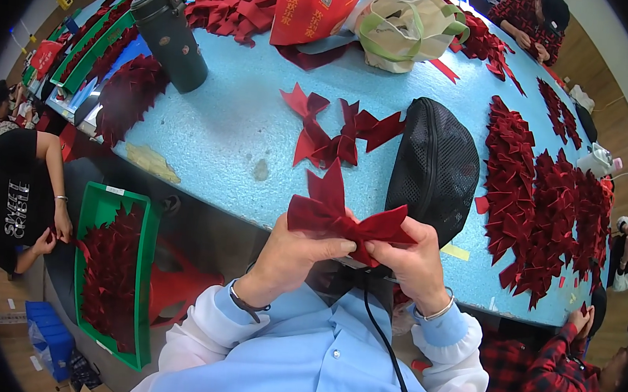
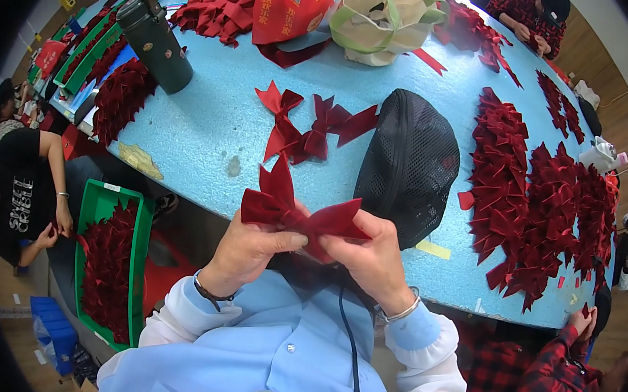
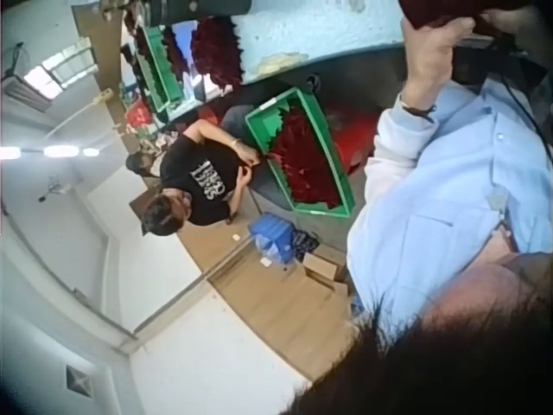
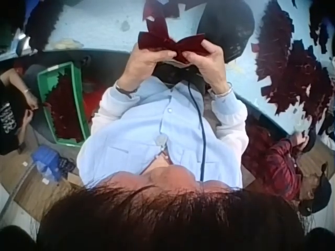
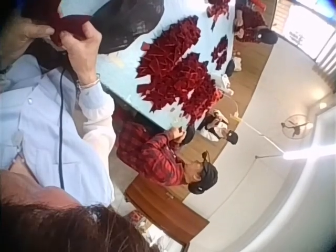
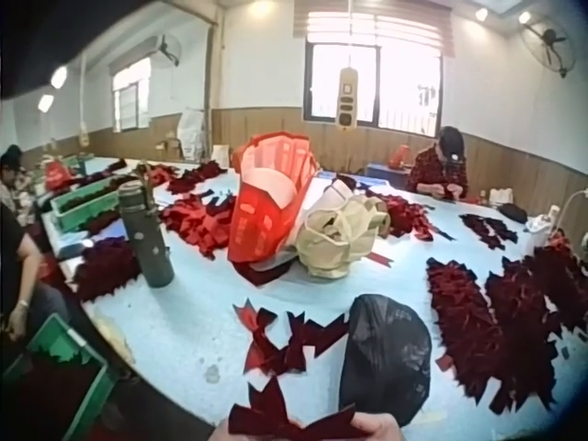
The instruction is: Assembling red ribbon bows and attaching them to a black mesh base in a factory setting.
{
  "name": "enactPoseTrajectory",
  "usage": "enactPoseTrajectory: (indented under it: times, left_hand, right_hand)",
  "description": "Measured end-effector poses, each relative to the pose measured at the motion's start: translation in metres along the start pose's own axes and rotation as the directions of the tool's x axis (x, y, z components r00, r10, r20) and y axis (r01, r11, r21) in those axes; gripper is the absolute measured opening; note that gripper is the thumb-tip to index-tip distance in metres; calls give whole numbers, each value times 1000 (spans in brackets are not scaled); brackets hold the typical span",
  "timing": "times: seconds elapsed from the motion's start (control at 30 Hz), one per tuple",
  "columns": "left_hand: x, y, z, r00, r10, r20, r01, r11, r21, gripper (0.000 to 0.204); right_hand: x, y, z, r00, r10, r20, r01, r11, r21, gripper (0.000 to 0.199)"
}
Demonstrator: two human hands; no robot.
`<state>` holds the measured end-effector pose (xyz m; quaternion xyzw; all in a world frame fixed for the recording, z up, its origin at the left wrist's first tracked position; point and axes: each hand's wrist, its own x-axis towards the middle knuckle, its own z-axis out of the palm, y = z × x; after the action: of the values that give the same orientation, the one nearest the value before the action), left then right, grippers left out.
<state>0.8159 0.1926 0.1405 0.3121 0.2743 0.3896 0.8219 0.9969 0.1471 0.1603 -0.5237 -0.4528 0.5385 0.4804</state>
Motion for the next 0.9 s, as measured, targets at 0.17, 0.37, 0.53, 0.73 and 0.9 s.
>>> enactPoseTrajectory:
  times: [0.17,0.37,0.53,0.73,0.9]
  left_hand:
    - [-10,-2,-6,984,105,143,-124,983,135,56]
    - [-24,-5,5,994,-41,100,56,985,-160,39]
    - [-21,-1,3,995,-95,39,99,985,-139,35]
    - [-21,-4,3,998,-59,-35,58,998,-33,35]
    - [-21,-2,3,999,3,-43,1,996,91,33]
  right_hand:
    - [-14,5,1,829,-558,-44,486,756,-438,22]
    - [-20,12,0,419,-853,310,687,75,-723,34]
    - [-28,17,0,446,-811,379,672,24,-740,31]
    - [-27,25,-1,493,-814,307,627,88,-774,32]
    - [-20,21,5,532,-818,217,576,163,-801,32]
